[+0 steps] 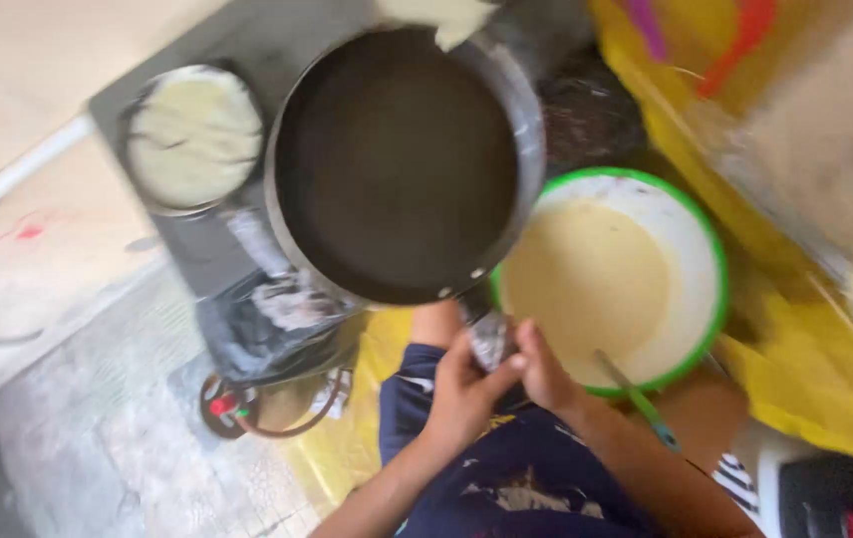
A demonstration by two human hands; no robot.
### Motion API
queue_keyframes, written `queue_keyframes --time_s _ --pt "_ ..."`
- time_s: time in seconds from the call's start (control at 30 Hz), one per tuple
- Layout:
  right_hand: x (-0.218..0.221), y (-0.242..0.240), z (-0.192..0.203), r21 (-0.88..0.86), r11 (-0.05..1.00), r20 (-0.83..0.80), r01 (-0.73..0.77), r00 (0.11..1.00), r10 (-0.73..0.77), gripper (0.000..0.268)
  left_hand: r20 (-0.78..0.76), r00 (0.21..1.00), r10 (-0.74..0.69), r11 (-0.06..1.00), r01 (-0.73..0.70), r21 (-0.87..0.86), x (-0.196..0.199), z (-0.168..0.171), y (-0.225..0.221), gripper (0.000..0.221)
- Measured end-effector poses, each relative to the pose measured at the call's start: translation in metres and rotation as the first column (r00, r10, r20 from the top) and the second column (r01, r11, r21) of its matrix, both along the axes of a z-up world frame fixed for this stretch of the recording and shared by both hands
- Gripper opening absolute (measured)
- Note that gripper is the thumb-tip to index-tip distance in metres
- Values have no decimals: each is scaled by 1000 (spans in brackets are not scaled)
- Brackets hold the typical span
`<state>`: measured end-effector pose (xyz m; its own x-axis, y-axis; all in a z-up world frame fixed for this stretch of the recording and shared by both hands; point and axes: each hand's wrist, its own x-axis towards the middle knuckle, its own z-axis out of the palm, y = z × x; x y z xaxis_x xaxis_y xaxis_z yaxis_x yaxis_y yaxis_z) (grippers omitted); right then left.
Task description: Preparing crepes by pouring batter into pans, spreading it, adding chocolate drizzle, and flipping them.
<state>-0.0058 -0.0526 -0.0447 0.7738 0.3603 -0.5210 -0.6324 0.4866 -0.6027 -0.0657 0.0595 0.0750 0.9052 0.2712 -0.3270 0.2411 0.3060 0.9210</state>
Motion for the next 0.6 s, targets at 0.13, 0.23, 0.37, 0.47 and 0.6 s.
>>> queue_keyframes --time_s 0.13,0.23,0.37,0.47,0.6 --pt "85 59 -23 -715 677 639 175 556 532 26 -51 928 368 929 -370 -30 -53 -15 67 33" --pt "138 121 -6 -690 657 705 304 490 513 107 -125 858 499 864 -504 -7 -76 -35 113 27" --pt "153 159 -14 -654 693 691 303 612 385 110 -227 857 462 885 -430 175 -87 -17 125 32" --pt "172 131 -42 -573 691 764 442 594 253 90 -368 864 343 930 -257 264 -88 -21 123 34" --pt "145 51 149 -623 708 755 332 490 435 90 -417 889 188 975 -118 189 -81 -16 107 36"
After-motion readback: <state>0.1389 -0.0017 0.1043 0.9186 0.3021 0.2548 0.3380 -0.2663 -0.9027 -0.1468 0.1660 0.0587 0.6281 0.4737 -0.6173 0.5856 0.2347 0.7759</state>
